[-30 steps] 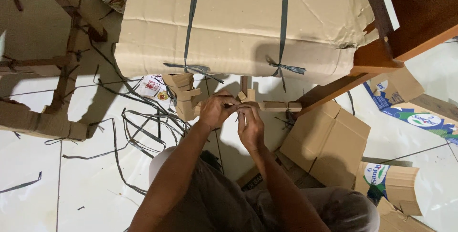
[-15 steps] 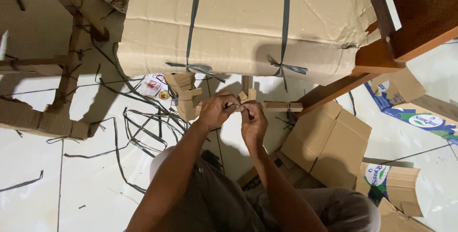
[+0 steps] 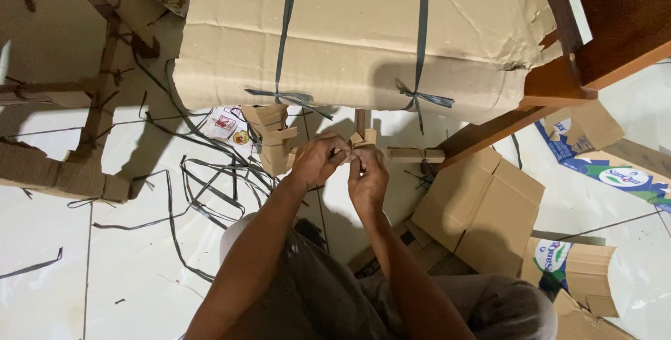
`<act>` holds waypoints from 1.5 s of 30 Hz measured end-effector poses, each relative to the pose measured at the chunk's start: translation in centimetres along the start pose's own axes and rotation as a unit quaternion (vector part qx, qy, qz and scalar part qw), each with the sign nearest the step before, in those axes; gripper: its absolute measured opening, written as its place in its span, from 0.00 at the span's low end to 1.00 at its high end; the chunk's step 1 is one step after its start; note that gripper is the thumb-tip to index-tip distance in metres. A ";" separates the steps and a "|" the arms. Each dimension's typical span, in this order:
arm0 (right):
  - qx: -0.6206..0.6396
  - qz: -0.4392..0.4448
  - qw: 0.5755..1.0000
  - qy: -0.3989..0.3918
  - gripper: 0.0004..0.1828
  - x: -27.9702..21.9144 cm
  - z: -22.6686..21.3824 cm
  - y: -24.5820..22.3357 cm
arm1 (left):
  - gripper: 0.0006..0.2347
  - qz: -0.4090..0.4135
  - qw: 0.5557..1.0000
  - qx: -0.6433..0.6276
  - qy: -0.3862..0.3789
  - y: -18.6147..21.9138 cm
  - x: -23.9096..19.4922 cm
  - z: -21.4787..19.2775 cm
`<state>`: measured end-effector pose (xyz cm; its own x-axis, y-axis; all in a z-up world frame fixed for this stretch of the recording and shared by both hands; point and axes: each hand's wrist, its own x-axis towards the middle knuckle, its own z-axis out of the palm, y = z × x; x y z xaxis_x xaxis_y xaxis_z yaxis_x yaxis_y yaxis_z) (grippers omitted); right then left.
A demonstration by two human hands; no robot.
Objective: The person sits on the floor and assembles a cardboard structure by folding a flat piece into a frame and securing it to a larger cardboard-covered object using black plastic ties. The person repeatedly threads and tightens the ties to fasten the components together.
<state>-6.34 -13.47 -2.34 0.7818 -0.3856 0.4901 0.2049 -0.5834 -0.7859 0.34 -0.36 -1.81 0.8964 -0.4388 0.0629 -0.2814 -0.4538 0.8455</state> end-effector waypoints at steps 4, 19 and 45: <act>-0.048 -0.063 0.996 -0.026 0.06 0.3 -0.5 -0.4 | 0.05 -0.008 1.000 0.005 -0.001 0.2 0.0 -0.1; -0.091 -0.087 0.989 -0.071 0.05 0.7 -1.7 0.1 | 0.07 0.006 1.000 -0.018 0.004 -0.1 0.2 0.2; 0.089 0.147 0.964 -0.201 0.04 1.7 -0.8 4.8 | 0.06 -0.003 0.999 -0.039 0.019 1.6 -0.6 -0.6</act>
<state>-4.45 -17.49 -4.99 0.9793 -0.1865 0.0793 0.0103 -0.3448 -0.9386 -0.41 -0.35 -0.11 0.9104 -0.4065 0.0767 -0.2500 -0.3929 0.8850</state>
